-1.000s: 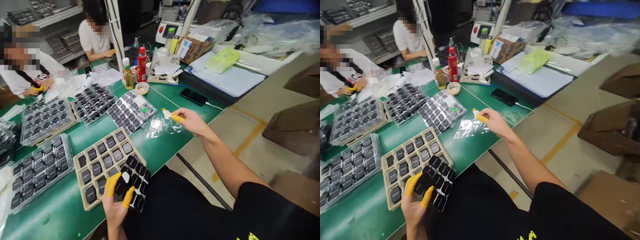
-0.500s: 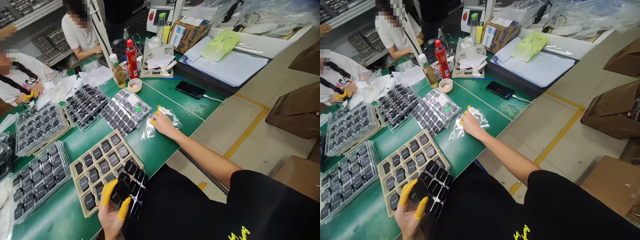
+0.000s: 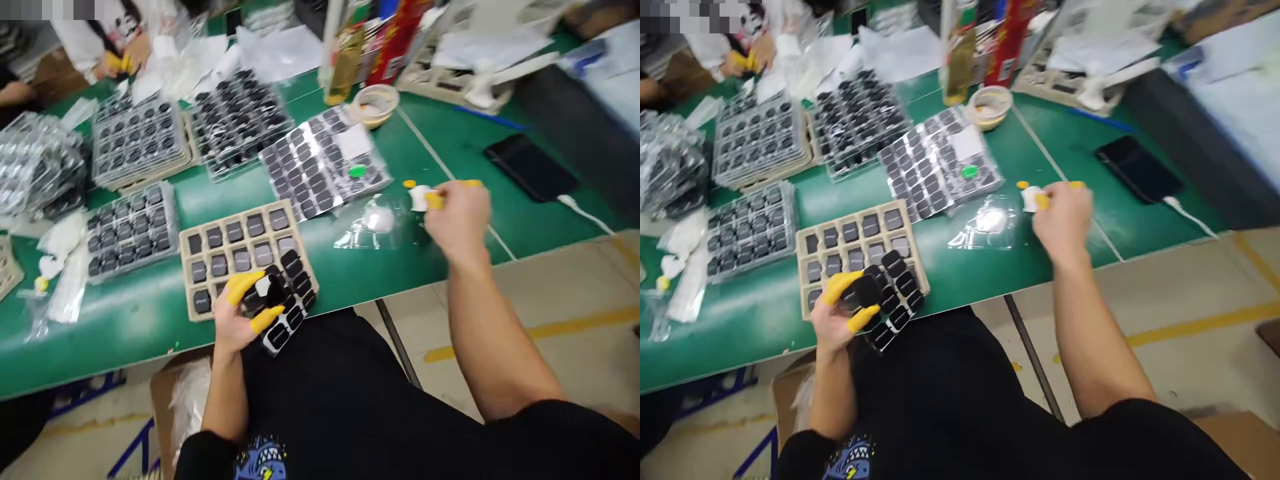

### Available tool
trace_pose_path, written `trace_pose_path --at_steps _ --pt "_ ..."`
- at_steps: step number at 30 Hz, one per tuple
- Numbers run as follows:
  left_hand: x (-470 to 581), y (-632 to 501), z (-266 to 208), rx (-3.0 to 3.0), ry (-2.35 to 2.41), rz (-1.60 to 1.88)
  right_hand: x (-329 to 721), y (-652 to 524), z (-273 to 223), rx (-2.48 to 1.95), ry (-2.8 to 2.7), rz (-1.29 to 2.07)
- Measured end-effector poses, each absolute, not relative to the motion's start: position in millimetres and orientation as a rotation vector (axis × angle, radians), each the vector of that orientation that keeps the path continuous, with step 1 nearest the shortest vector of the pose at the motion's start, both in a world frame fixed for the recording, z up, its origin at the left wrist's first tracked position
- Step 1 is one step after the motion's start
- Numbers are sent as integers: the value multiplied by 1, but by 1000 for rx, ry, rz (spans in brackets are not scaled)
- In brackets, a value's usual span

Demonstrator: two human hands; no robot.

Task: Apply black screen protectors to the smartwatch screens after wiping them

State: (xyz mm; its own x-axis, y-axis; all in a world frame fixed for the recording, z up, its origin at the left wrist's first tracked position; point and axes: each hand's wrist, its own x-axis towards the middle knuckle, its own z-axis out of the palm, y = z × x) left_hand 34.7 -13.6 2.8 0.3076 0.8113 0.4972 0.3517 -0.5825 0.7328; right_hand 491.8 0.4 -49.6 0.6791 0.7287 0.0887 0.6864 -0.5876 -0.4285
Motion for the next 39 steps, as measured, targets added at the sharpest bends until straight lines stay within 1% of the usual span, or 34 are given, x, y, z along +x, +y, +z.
trace_pose_path --at_steps 3,4,6,9,12,16,22,24,26,31,39 --pt "38 -14 4 2071 1019 1208 460 -15 -22 -2304 -1112 -2" --pt "38 -14 4 2068 1008 1199 442 -25 -10 -2094 -1161 -59" --pt "38 -16 4 2064 976 1179 396 -45 14 -1667 -1477 5" --pt "34 -18 5 2047 925 1161 328 -59 40 -1156 -2009 147" --pt "28 -21 5 2017 873 1147 287 -52 46 -875 -2198 192" --pt "22 -27 1 1991 820 1168 273 -40 38 -746 -2242 235" --pt "29 -33 -14 1953 769 1281 262 -33 32 -690 -2264 -65" --pt "30 -33 -17 1908 765 1310 262 -34 31 -710 -2268 -114" --pt "28 -33 -20 1872 775 1297 265 -37 29 -708 -2280 -89" --pt "22 -33 -22 1827 732 1242 271 -40 25 -536 -2332 145" --pt "29 -33 -25 1829 746 1299 266 -21 23 -545 -2296 -75"
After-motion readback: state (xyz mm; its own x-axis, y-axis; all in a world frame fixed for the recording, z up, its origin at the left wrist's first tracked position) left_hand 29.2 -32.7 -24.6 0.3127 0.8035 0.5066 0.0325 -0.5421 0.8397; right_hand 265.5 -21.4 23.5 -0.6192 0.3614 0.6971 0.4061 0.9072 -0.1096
